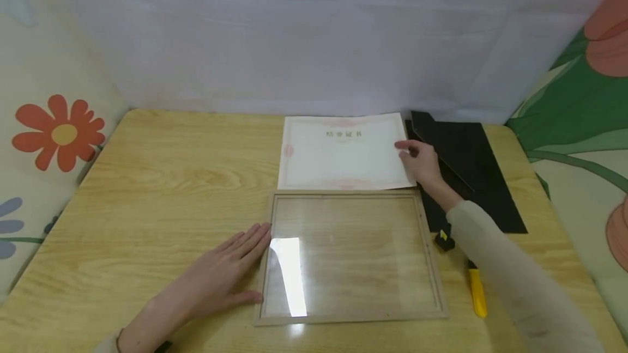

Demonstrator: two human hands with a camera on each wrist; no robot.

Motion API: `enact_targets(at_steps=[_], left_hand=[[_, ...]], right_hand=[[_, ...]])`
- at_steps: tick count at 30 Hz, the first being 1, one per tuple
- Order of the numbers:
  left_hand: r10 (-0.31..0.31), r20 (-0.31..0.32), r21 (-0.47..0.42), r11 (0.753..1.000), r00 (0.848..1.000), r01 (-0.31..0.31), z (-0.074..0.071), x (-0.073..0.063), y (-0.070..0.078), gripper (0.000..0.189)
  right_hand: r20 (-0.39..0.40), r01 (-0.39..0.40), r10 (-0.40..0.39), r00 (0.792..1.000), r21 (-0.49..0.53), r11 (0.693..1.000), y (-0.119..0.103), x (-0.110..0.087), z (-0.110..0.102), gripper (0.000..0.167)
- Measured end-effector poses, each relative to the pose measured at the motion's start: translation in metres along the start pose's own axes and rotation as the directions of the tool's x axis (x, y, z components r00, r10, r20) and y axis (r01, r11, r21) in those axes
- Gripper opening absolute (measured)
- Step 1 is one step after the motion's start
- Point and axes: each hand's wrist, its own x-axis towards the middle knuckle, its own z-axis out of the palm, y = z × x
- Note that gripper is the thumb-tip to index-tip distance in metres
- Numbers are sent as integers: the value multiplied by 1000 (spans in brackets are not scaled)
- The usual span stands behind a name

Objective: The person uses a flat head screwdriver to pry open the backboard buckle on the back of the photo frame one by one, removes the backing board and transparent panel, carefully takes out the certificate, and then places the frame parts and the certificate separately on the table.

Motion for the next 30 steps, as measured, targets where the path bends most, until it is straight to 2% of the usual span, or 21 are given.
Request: enact_targets(at_steps=[5, 12, 15, 18, 20, 23, 25, 30], left_hand=[[-6, 7, 0, 1000, 1000, 6, 0, 0, 0, 99], [-10, -2, -21, 1000, 1000, 10, 0, -1, 0, 99], [-10, -4, -27, 1000, 1000, 10, 0, -1, -1, 98], [-7, -9, -30, 1000, 1000, 7, 0, -1, -2, 98], [-6, -12, -31, 999, 1000, 6, 0, -1, -2, 98], [-7, -12, -33, 999, 1000, 7, 0, -1, -2, 99], [-10, -9, -34, 999, 1000, 10, 0, -2, -1, 99], [-22, 6, -32, 999, 1000, 22, -3, -1, 1, 98]], right_hand=[[78, 55, -44, 996, -143, 988, -9, -6, 4, 30], [187, 125, -66, 980, -323, 938, -21, -18, 11, 38], [193, 144, -76, 978, -372, 917, -23, -26, 13, 39], [208, 218, -135, 969, -453, 864, -25, -31, 15, 38], [248, 282, -176, 953, -503, 817, -26, -34, 15, 37], [304, 351, -212, 929, -535, 768, -25, -35, 15, 34], [311, 359, -216, 925, -541, 760, -24, -35, 15, 32], [295, 322, -183, 938, -540, 778, -22, -35, 15, 33]])
